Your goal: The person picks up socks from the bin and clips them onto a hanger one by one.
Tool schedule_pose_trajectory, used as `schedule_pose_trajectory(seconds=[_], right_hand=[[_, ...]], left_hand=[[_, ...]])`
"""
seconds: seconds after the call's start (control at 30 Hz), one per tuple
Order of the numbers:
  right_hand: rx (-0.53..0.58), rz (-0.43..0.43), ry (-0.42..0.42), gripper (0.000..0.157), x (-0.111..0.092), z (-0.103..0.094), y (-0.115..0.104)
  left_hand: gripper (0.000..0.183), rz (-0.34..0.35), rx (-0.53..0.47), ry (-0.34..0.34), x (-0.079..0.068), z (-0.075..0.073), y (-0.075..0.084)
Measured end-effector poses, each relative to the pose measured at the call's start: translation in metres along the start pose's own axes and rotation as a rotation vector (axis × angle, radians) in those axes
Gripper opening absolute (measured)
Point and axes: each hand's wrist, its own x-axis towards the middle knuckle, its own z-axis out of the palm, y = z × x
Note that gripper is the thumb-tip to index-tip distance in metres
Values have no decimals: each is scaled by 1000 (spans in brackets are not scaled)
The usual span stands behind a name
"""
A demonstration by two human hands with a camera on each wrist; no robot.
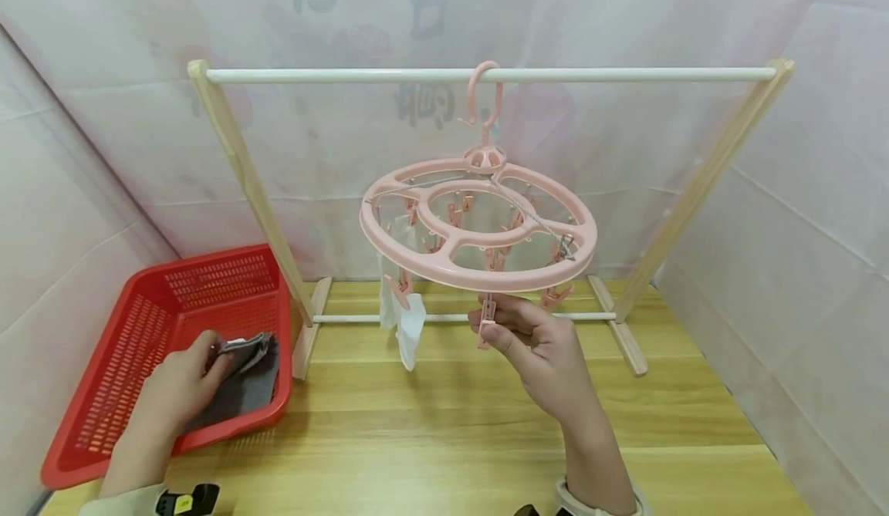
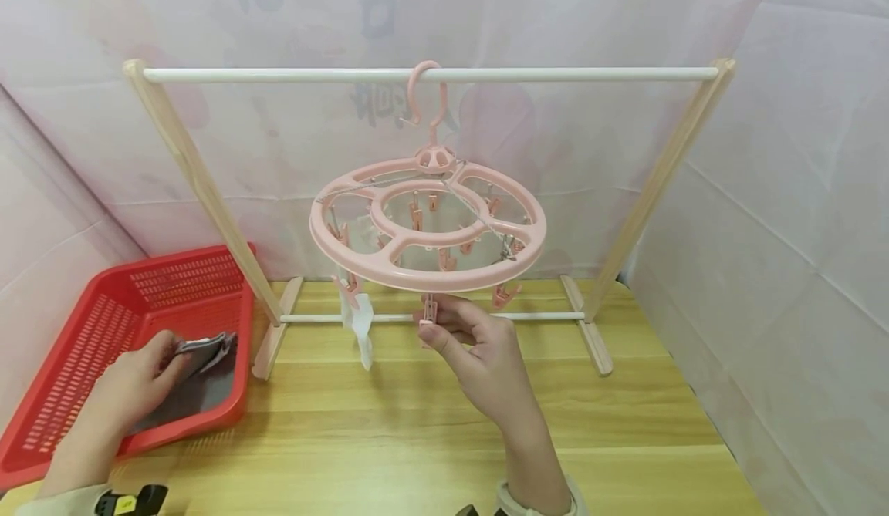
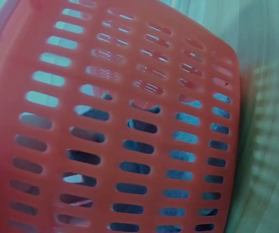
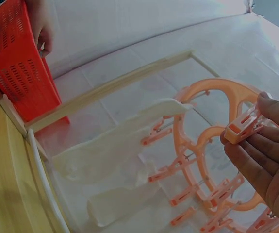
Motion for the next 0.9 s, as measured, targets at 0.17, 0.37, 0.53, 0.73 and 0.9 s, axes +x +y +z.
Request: schedule_pose_trajectory(seconds=[0.17, 0.37, 0.53, 0.73, 0.9], right_hand=[[4, 2, 0, 31, 1, 0, -1], [8, -23, 9, 32, 1, 0, -1], [9, 11, 1, 31, 1, 0, -3], [10, 25, 0, 30, 1, 0, -3], [21, 13, 8, 30, 0, 0, -2]], left_hand=[[18, -2, 8, 181, -2, -3, 2], [19, 3, 5, 328, -3, -8, 3], [17, -24, -11, 404, -5, -17, 9], [23, -101, -11, 450, -8, -29, 16], [22, -72, 16, 513, -11, -37, 22]])
